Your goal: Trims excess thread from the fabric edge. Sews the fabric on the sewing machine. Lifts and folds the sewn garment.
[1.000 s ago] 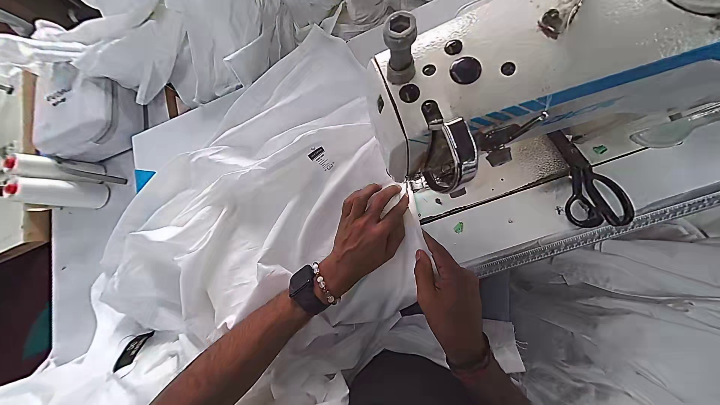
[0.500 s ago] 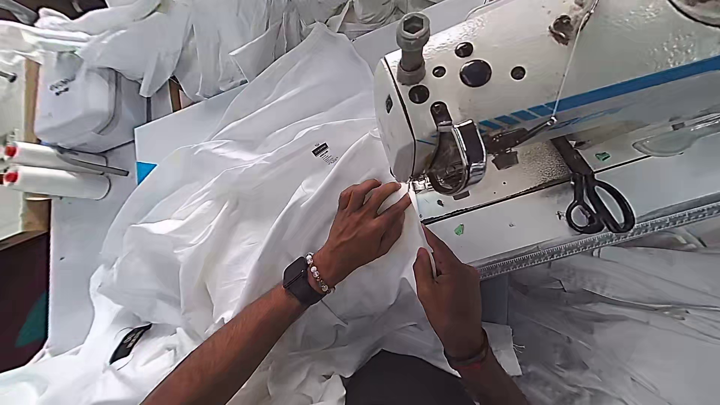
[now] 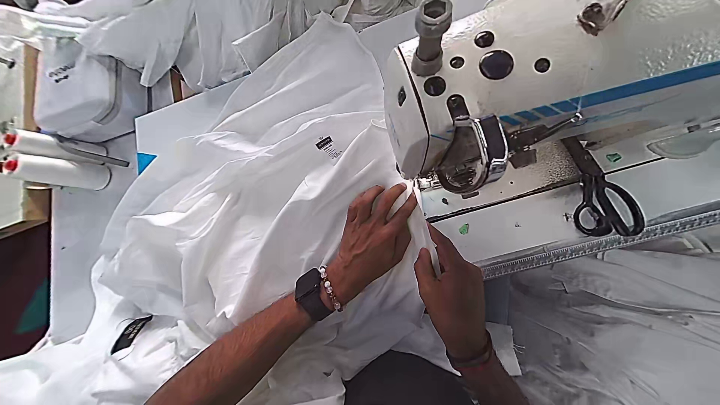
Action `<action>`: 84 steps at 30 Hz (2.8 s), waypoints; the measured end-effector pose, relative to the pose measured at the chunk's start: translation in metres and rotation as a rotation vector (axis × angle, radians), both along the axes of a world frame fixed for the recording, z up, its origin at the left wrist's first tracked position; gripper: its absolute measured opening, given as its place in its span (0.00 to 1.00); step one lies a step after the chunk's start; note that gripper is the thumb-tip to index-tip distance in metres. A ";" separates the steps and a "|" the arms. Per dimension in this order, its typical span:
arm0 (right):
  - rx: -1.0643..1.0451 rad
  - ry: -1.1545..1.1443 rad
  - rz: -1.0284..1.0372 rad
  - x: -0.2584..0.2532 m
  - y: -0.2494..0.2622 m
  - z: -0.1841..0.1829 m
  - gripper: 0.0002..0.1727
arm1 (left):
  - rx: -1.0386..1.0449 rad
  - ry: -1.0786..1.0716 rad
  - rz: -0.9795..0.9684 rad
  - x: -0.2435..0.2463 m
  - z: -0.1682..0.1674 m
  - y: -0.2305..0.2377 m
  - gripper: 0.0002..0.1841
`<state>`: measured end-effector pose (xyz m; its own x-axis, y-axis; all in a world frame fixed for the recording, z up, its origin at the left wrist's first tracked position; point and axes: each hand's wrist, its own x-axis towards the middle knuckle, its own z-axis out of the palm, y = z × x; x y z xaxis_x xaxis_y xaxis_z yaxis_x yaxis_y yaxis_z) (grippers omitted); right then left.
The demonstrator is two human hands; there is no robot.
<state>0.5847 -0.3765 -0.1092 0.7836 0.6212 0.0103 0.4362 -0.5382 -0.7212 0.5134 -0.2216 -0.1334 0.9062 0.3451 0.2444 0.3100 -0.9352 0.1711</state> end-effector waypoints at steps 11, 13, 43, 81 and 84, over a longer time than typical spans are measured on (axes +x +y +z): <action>0.042 0.025 0.001 0.000 -0.002 0.003 0.25 | 0.012 -0.044 -0.055 0.001 -0.003 0.012 0.22; 0.055 0.023 0.004 0.002 0.000 0.003 0.24 | 0.038 -0.068 -0.142 0.003 -0.001 0.028 0.20; -0.050 -0.162 0.070 0.011 -0.003 0.044 0.21 | 0.160 -0.183 -0.537 0.023 0.010 0.091 0.16; -0.178 -0.212 0.023 0.040 0.022 0.000 0.08 | -0.084 -0.104 -0.135 0.008 0.006 0.024 0.20; -0.137 -0.297 0.078 0.041 0.019 -0.003 0.09 | -0.038 -0.019 -0.071 0.010 0.003 0.025 0.26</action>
<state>0.6253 -0.3572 -0.1117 0.7092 0.6903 0.1436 0.6599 -0.5781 -0.4799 0.5231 -0.1969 -0.1303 0.9240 0.2895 0.2499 0.2396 -0.9475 0.2119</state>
